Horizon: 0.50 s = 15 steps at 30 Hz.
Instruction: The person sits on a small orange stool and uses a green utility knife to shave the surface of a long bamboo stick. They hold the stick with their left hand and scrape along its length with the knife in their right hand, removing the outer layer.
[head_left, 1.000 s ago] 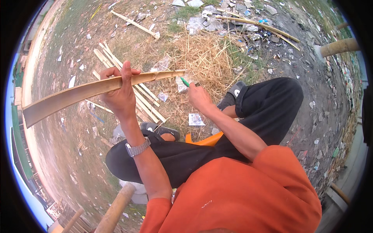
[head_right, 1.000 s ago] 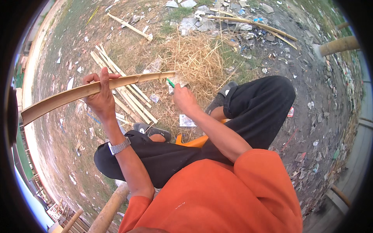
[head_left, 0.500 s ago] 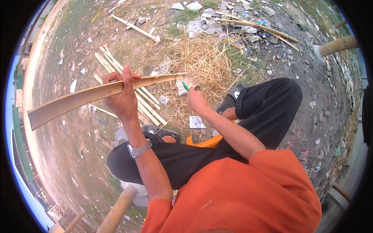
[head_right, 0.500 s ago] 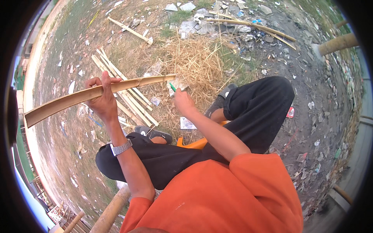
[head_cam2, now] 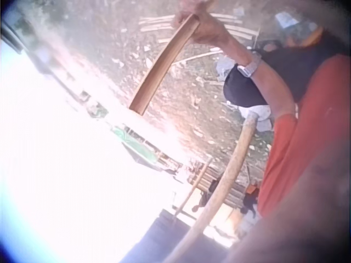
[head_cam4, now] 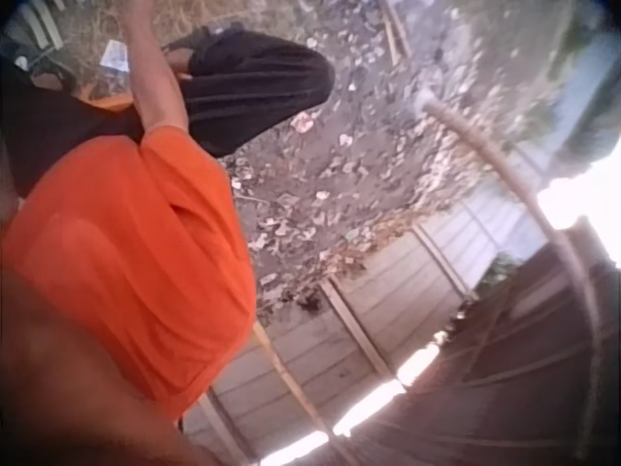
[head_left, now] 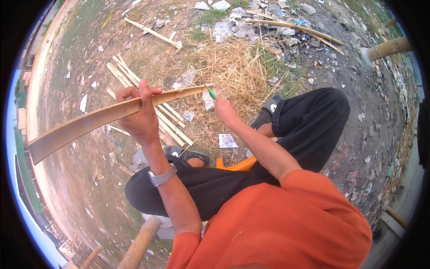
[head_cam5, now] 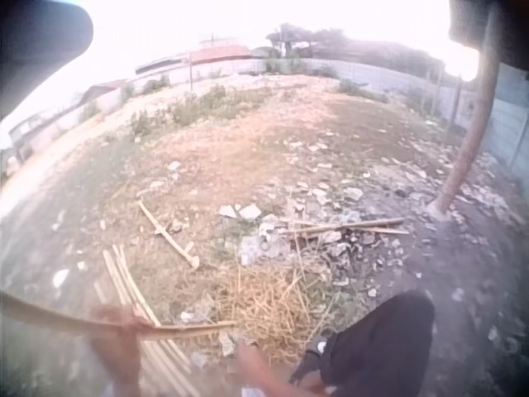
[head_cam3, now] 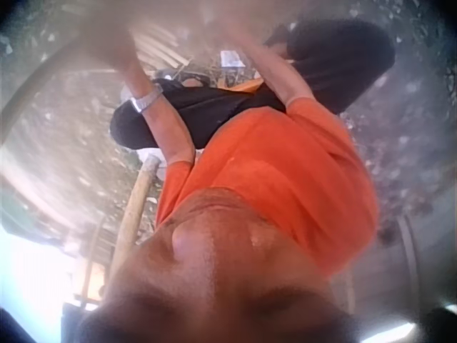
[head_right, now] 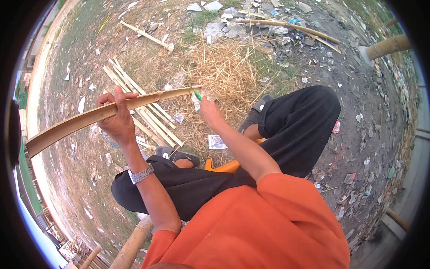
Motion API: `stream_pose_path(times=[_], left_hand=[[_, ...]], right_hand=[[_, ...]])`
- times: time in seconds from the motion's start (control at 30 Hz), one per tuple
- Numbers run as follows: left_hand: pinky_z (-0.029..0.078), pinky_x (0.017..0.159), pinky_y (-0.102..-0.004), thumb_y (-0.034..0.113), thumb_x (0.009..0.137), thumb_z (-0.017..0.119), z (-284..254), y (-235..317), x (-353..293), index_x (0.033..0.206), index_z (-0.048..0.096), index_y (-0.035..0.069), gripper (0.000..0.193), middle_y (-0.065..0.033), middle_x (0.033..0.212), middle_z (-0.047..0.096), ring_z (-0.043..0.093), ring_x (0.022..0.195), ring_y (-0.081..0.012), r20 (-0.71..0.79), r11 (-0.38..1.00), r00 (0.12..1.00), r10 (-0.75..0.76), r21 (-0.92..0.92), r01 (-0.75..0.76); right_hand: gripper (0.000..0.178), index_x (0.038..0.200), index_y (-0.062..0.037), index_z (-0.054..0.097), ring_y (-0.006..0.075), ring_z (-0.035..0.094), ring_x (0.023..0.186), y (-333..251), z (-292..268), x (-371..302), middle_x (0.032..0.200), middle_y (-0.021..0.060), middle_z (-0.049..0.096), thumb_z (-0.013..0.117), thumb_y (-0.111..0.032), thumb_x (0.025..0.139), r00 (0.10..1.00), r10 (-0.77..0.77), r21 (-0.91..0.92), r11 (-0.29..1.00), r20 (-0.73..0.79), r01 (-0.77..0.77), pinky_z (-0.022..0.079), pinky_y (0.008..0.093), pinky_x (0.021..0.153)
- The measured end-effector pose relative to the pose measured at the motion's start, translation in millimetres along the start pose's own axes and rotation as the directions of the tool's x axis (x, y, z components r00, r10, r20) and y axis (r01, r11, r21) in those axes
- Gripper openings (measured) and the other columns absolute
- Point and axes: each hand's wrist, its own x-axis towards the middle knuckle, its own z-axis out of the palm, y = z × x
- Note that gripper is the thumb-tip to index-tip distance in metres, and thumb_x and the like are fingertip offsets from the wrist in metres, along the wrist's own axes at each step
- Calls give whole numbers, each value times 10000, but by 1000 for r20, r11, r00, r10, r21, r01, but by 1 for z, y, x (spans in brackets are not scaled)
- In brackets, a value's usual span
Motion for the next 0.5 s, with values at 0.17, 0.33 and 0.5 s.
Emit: stream_pose_path(times=[0.17,0.33,0.5], left_hand=[[520,571,-248,80,904,614,-3,0,3,797,431,50,215,13,592,452,674,625,-174,11,998,1000,15,68,-16],[525,537,-262,73,895,623,-6,11,3,799,446,39,205,-11,592,496,665,572,-182,-86,996,995,55,77,-48],[553,526,-292,104,911,605,-22,20,6,821,442,16,206,-107,596,589,652,532,-206,-138,997,990,38,79,-27]], right_hand=[[320,1091,27,499,449,614,925,69,33,38,946,282,628,409,-254,967,998,56,-118,991,-35,-60,484,521,812],[350,1049,47,522,436,608,955,80,14,38,969,296,622,417,-274,960,997,66,-138,989,35,-60,486,504,822],[372,1017,58,565,448,600,930,38,-14,1,921,294,628,423,-279,954,996,34,-10,999,81,-34,471,498,829]])
